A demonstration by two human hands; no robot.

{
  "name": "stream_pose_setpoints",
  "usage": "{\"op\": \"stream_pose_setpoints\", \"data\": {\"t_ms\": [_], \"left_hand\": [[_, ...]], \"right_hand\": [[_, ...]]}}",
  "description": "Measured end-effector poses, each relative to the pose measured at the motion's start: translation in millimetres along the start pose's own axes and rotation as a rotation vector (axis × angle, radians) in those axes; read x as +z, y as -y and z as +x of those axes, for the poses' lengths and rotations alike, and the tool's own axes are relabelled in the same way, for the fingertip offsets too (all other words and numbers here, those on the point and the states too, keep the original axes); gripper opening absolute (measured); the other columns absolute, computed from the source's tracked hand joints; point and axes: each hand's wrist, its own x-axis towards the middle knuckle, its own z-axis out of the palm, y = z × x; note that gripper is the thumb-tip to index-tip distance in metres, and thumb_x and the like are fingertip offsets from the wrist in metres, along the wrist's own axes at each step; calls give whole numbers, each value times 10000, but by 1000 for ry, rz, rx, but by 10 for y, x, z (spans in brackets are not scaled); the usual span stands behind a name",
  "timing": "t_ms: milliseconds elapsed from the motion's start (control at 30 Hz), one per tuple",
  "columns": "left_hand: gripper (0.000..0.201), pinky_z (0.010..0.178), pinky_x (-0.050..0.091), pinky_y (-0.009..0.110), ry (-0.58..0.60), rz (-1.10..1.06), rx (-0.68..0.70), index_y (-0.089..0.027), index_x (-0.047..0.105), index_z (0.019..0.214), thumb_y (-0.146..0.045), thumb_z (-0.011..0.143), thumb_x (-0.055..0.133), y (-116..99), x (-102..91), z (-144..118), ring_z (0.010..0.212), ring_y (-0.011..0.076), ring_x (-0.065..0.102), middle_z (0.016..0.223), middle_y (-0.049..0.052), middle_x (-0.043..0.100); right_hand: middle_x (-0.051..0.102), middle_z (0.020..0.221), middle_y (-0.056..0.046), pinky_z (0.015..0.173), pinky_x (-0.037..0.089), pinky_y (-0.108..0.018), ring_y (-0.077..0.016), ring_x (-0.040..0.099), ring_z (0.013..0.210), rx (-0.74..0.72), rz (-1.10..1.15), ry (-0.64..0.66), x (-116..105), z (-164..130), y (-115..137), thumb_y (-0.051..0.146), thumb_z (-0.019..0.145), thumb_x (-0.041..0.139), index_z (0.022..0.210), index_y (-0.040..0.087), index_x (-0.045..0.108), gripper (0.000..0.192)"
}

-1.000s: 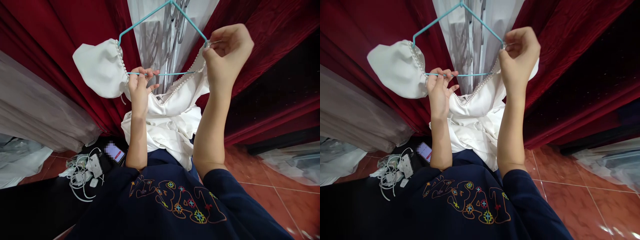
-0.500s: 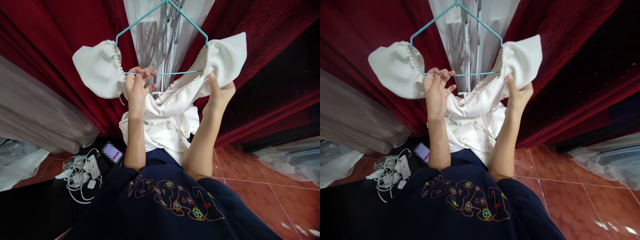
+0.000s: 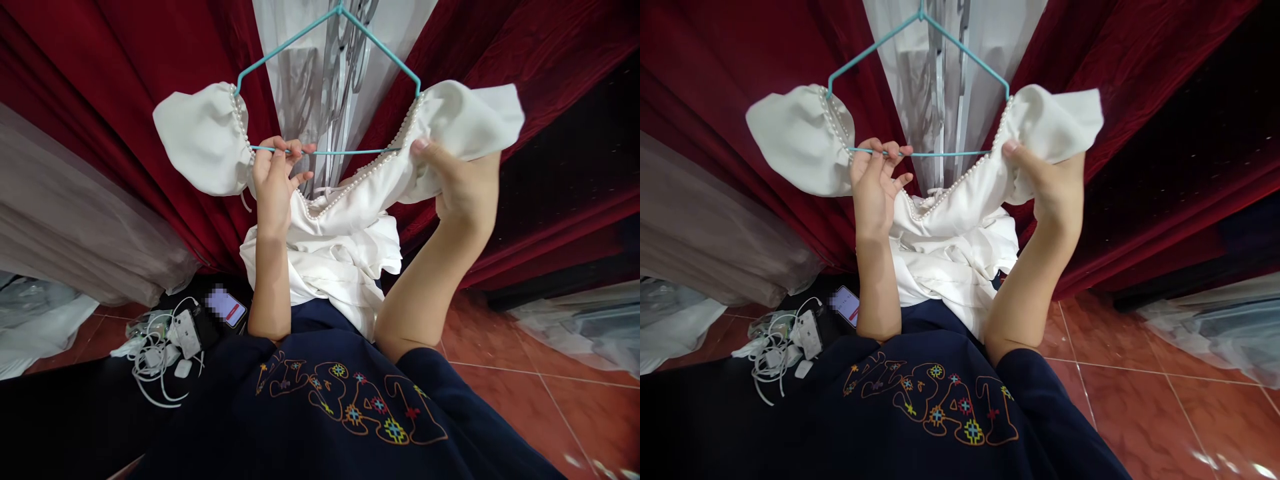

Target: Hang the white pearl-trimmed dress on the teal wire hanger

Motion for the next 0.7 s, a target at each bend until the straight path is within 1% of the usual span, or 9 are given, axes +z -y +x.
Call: {"op": "stream_pose_setpoints", "data": {"t_ms": [67, 133, 200, 267, 367, 433, 533, 633, 700], "left_hand": [[123, 802, 577, 310, 10, -1, 18, -266, 477, 917, -274, 1039, 481, -6, 4, -6, 1148, 230, 680, 1029, 49, 667], [120, 797, 581, 313, 7, -2, 21, -285, 493, 911, -279, 1031, 490, 0, 0, -2, 1146, 226, 679, 1015, 41, 675], [118, 829, 586, 331, -17, 6, 4, -304, 517, 912, -292, 1027, 496, 16, -12, 9, 1193, 231, 662, 1015, 38, 689], [107, 847, 590, 350, -31, 15, -17, -316, 535, 919, -307, 1022, 509, 34, -29, 24, 1237, 242, 643, 1018, 37, 699], [81, 849, 605, 355, -21, 14, -34, -329, 549, 938, -322, 1015, 525, 57, -60, 45, 1265, 245, 629, 1019, 30, 711], [75, 864, 611, 346, -7, 8, -39, -327, 551, 953, -325, 1019, 516, 62, -77, 53, 1287, 236, 619, 1034, 26, 717], [75, 865, 599, 329, 3, -9, -34, -303, 539, 956, -298, 1022, 506, 42, -77, 49, 1287, 234, 625, 1048, 37, 706], [89, 835, 574, 318, -3, -8, -27, -279, 510, 935, -270, 1024, 502, -3, -45, 28, 1228, 239, 654, 1034, 52, 681], [113, 829, 560, 319, -2, -6, -20, -265, 490, 920, -257, 1032, 487, -29, -20, 14, 1187, 242, 668, 1021, 57, 664]], "right_hand": [[686, 996, -27, 952, 589, -314, -154, 683, 1008, -55, 24, -38, 45, 152, 73, 62, 673, 786, 863, 182, 568, 313], [659, 976, 2, 922, 586, -268, -96, 676, 921, -55, 9, -157, 86, 321, 147, -43, 701, 732, 902, 175, 542, 353], [620, 1000, 20, 896, 583, -237, -62, 657, 896, 14, -71, -329, 113, 473, 218, -73, 699, 739, 924, 188, 489, 426], [589, 998, 30, 863, 575, -223, -55, 639, 901, 91, -216, -400, 120, 573, 278, -26, 679, 793, 913, 196, 463, 462], [600, 890, 55, 794, 547, -214, -54, 630, 859, 133, -412, -239, 89, 594, 332, 33, 681, 825, 885, 169, 529, 385], [632, 861, 68, 769, 536, -211, -52, 643, 844, 173, -424, -224, 35, 540, 341, 9, 664, 832, 902, 162, 568, 386], [685, 892, 66, 788, 539, -200, -46, 667, 851, 173, -287, -320, -99, 434, 314, -25, 644, 836, 940, 164, 620, 412], [660, 759, 58, 728, 532, -182, -35, 654, 753, 29, -54, -243, -280, 393, 220, 63, 789, 761, 798, 167, 679, 133], [577, 644, 44, 603, 489, -166, -30, 597, 628, -29, 73, -219, -408, 426, 97, 76, 851, 674, 684, 159, 676, 186]]}}
